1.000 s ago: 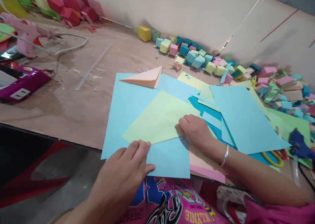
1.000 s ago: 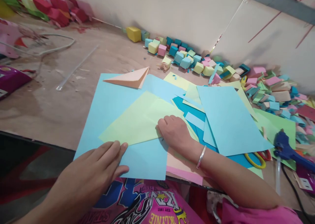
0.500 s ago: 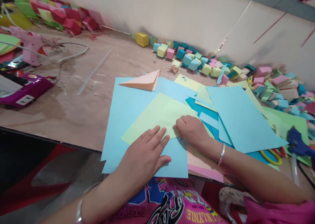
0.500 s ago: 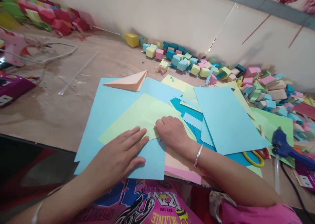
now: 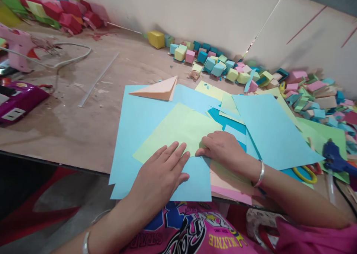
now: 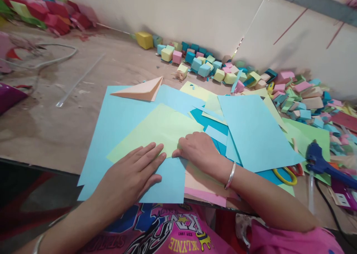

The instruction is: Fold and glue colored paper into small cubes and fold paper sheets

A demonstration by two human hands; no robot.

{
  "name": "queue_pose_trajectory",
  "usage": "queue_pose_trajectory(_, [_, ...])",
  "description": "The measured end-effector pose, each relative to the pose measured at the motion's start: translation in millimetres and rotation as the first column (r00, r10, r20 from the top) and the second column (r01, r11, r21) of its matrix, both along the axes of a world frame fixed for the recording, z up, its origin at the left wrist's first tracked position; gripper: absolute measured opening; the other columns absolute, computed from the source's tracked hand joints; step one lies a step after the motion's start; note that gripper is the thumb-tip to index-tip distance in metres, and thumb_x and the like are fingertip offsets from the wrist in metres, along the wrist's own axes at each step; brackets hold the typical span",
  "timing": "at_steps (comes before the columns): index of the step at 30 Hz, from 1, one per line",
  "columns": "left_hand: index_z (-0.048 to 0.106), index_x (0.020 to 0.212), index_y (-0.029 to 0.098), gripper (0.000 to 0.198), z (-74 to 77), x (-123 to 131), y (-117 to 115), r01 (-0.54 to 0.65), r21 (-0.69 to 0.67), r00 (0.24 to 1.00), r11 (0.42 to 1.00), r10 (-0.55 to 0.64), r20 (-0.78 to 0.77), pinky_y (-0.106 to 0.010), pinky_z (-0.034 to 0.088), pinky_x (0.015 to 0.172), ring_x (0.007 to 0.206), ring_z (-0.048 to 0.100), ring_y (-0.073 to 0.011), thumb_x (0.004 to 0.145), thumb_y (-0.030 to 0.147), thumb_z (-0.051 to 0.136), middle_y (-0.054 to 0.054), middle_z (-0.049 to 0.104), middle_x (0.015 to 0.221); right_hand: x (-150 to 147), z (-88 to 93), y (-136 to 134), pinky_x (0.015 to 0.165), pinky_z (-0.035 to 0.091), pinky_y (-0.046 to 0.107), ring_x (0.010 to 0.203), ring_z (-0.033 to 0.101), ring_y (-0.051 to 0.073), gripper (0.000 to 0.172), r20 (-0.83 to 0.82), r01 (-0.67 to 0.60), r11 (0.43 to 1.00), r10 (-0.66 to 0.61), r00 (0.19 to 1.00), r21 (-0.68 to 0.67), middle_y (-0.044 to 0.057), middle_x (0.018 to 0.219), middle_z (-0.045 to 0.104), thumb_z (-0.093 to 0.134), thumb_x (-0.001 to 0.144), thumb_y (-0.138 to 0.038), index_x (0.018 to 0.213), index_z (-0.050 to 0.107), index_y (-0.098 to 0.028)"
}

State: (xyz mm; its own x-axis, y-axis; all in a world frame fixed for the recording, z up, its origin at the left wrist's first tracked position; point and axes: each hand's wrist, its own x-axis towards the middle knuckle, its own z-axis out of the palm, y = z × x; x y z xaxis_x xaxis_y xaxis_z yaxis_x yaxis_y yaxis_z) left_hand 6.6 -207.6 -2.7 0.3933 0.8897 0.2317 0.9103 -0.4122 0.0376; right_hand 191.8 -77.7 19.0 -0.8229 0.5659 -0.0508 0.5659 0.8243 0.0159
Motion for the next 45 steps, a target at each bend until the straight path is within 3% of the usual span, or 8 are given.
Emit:
queue_pose_trajectory(6, [0.058, 0.129, 0.014, 0.040, -0.8, -2.3, 0.8, 0.006, 0.009, 1.000, 1.000, -0.006, 0.026, -0.046, 0.045, 0.102, 0.128, 0.051, -0.0293, 0.097, 0.035, 0.047, -0.012, 0.054, 0.140, 9.1, 12.3, 9.6, 0.051, 0.015, 0.029, 0.054, 0.047, 0.011, 0.039, 0.061, 0.055, 0.995, -0.050, 0.997, -0.085, 0.003, 0.060, 0.060, 0.064, 0.087, -0.045, 0.061, 0.056, -0.017])
queue_pose_trajectory(15, [0.059, 0.127, 0.015, 0.038, -0.2, -3.3, 2.0, 0.005, 0.022, 0.999, 1.000, -0.006, 0.049, -0.044, 0.044, 0.102, 0.127, 0.052, -0.0277, 0.098, 0.034, 0.045, -0.012, 0.056, 0.138, 31.0, 15.2, 21.2, 0.051, 0.012, 0.029, 0.051, 0.040, 0.010, 0.037, 0.085, 0.135, 0.990, -0.130, 0.988, -0.049, 0.001, 0.057, 0.054, 0.062, 0.085, -0.038, 0.058, 0.050, -0.017])
queue_pose_trajectory(18, [0.060, 0.125, 0.015, 0.036, 1.1, -2.5, 3.2, -0.002, 0.038, 0.999, 0.999, 0.000, 0.054, -0.045, 0.046, 0.098, 0.124, 0.054, -0.0284, 0.096, 0.032, 0.048, -0.012, 0.058, 0.135, 31.6, 19.6, 18.5, 0.052, 0.016, 0.028, 0.058, 0.044, 0.012, 0.026, 0.043, 0.088, 0.995, -0.087, 0.995, -0.036, 0.001, 0.062, 0.055, 0.061, 0.086, -0.031, 0.065, 0.052, -0.018])
queue_pose_trajectory(21, [0.063, 0.119, 0.016, 0.029, 3.0, 2.0, 6.3, -0.023, 0.064, 0.997, 0.998, 0.019, 0.070, -0.044, 0.050, 0.090, 0.119, 0.058, -0.0286, 0.095, 0.026, 0.051, -0.011, 0.063, 0.129, 28.3, 21.6, 4.1, 0.057, 0.022, 0.030, 0.066, 0.048, 0.015, 0.012, -0.036, -0.083, 0.996, 0.085, 0.996, 0.044, 0.003, 0.073, 0.059, 0.056, 0.087, -0.016, 0.075, 0.057, -0.017])
queue_pose_trajectory(25, [0.066, 0.109, 0.018, 0.021, 5.8, 11.1, 11.2, -0.088, 0.102, 0.991, 0.991, 0.077, 0.105, -0.041, 0.050, 0.084, 0.110, 0.062, -0.0255, 0.093, 0.018, 0.052, -0.010, 0.067, 0.119, 20.6, 13.4, -23.8, 0.058, 0.021, 0.033, 0.064, 0.045, 0.017, 0.018, 0.006, -0.256, 0.932, 0.263, 0.965, 0.257, 0.004, 0.071, 0.057, 0.050, 0.082, -0.001, 0.076, 0.057, -0.017])
queue_pose_trajectory(33, [0.061, 0.117, 0.019, 0.026, 14.6, 0.1, -1.4, -0.125, 0.099, 0.986, 0.987, 0.112, 0.121, -0.043, 0.045, 0.092, 0.106, 0.064, -0.0220, 0.092, 0.017, 0.052, -0.008, 0.070, 0.113, 17.9, -3.3, -36.6, 0.056, 0.017, 0.034, 0.058, 0.041, 0.017, 0.022, 0.023, -0.231, 0.856, 0.249, 0.968, 0.462, 0.004, 0.065, 0.053, 0.047, 0.077, 0.003, 0.071, 0.053, -0.018])
queue_pose_trajectory(39, [0.065, 0.108, 0.020, 0.025, 21.8, -26.9, -19.5, -0.143, 0.201, 0.984, 0.969, 0.117, 0.136, -0.044, 0.044, 0.097, 0.107, 0.066, -0.0221, 0.091, 0.010, 0.049, -0.003, 0.073, 0.110, 16.4, -3.1, -35.6, 0.055, 0.018, 0.034, 0.057, 0.040, 0.018, 0.024, -0.067, -0.182, 0.869, 0.238, 0.969, 0.461, 0.003, 0.063, 0.051, 0.048, 0.077, 0.002, 0.068, 0.051, -0.019])
queue_pose_trajectory(45, [0.065, 0.100, 0.020, 0.022, 23.6, -23.6, -29.2, -0.144, 0.246, 0.975, 0.959, 0.096, 0.200, -0.041, 0.045, 0.099, 0.097, 0.070, -0.0176, 0.090, 0.006, 0.050, 0.001, 0.076, 0.091, 11.1, -3.4, -38.4, 0.060, 0.025, 0.035, 0.069, 0.047, 0.021, 0.016, -0.073, -0.195, 0.895, 0.244, 0.967, 0.402, 0.008, 0.079, 0.060, 0.052, 0.081, -0.003, 0.084, 0.063, -0.014])
